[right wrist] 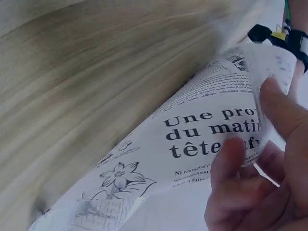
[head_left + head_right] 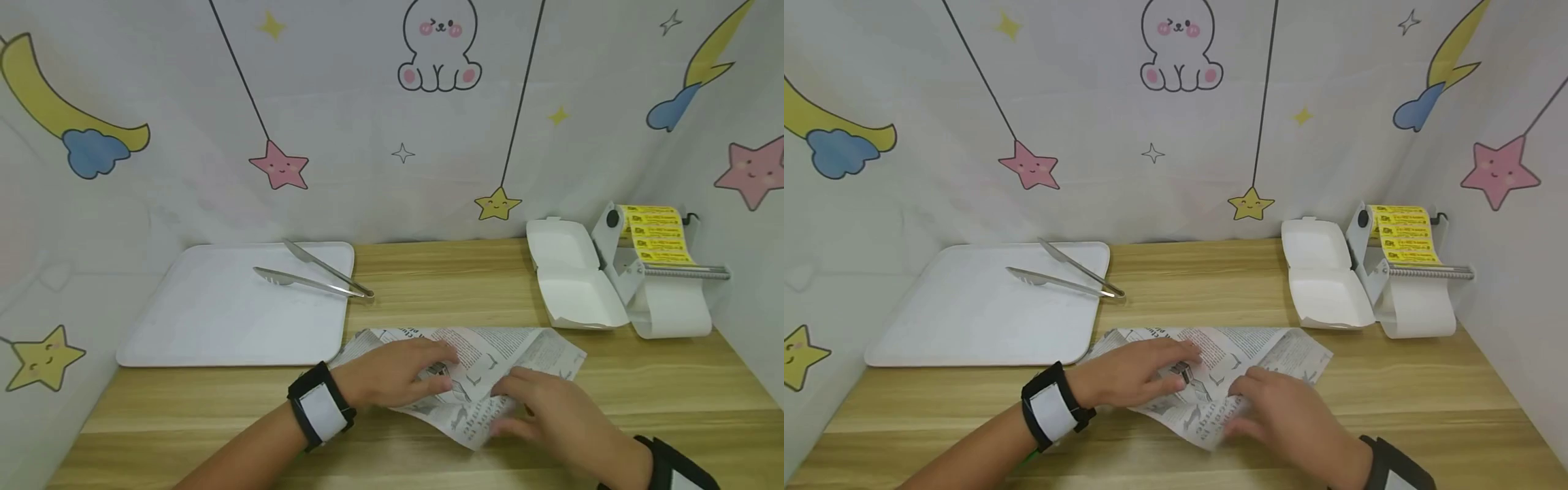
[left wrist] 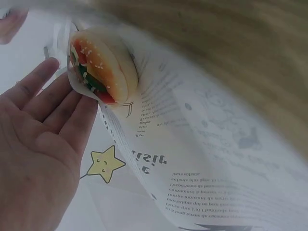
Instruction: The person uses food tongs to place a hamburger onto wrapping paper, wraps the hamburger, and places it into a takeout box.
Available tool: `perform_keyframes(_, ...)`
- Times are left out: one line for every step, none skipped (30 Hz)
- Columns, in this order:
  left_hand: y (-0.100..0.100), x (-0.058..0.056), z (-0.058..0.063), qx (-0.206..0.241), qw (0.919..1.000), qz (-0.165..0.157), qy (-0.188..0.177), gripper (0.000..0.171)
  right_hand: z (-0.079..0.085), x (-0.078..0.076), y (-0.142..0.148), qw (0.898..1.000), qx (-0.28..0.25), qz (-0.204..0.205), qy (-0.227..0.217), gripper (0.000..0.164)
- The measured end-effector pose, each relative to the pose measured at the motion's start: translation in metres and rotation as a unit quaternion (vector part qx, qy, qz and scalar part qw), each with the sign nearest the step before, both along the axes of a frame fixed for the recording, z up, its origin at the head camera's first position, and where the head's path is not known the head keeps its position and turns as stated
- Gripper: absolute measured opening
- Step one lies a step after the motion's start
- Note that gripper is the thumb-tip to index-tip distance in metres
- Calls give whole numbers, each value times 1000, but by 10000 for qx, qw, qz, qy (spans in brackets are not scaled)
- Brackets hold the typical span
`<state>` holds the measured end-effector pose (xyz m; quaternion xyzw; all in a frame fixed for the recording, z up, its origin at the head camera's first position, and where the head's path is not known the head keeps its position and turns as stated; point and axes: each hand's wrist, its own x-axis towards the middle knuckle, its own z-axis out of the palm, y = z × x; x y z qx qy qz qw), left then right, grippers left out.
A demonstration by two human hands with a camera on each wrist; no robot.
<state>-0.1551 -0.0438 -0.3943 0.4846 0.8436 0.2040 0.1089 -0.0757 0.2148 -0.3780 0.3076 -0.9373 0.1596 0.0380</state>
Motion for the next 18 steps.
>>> perform_keyframes(-1,0,1,7,10000,-4,-82,56,0,-2,0,10000,45,-34,-57,47)
perform_keyframes(-2,-1,2,-8,9999,1,-163,56,1,-4,0,9998,125,-75,-109,51)
perform_keyframes(-2,-1,2,-29,9998,-1,-221,57,2,-6,0,9997,176,-110,-123,55)
perform_keyframes(-2,-2,3,-48,9996,-7,-283,58,3,-7,0,9996,233,-169,-80,56)
perform_keyframes(-2,-2,4,-72,9994,-10,-336,59,4,-9,1,9994,232,-245,-27,53)
perform_keyframes(-1,-3,4,-94,9993,-9,-372,61,5,-11,1,9993,199,-325,50,49)
perform_keyframes(-1,-4,4,-120,9992,-26,-383,64,5,-13,1,9989,153,-418,171,44)
perform_keyframes(-1,-5,4,-149,9992,-45,-378,66,6,-16,1,9982,88,-523,272,40)
perform_keyframes(-2,-5,4,-148,9991,-64,-380,69,6,-19,1,9972,-4,-646,370,35)
perform_keyframes(-2,-6,4,-132,9991,-73,-406,71,6,-23,2,9962,-93,-742,447,31)
perform_keyframes(-2,-6,4,-113,9990,-74,-431,74,6,-27,2,9951,-166,-833,502,28)
perform_keyframes(-2,-7,3,-93,9990,-76,-438,75,5,-31,3,9943,-216,-890,550,26)
perform_keyframes(-2,-7,3,-77,9990,-80,-430,76,3,-36,3,9937,-252,-925,584,25)
perform_keyframes(-2,-7,3,-49,9990,-65,-440,75,1,-40,4,9934,-284,-952,581,25)
perform_keyframes(-3,-8,2,-14,9989,-35,-466,74,-2,-45,4,9933,-329,-953,558,24)
perform_keyframes(-3,-8,2,38,9987,-14,-498,71,-5,-50,4,9936,-391,-936,506,24)
perform_keyframes(-3,-9,1,98,9986,2,-529,67,-8,-54,4,9933,-462,-958,452,25)
perform_keyframes(-3,-10,0,171,9983,3,-551,62,-11,-59,3,9928,-548,-989,392,26)
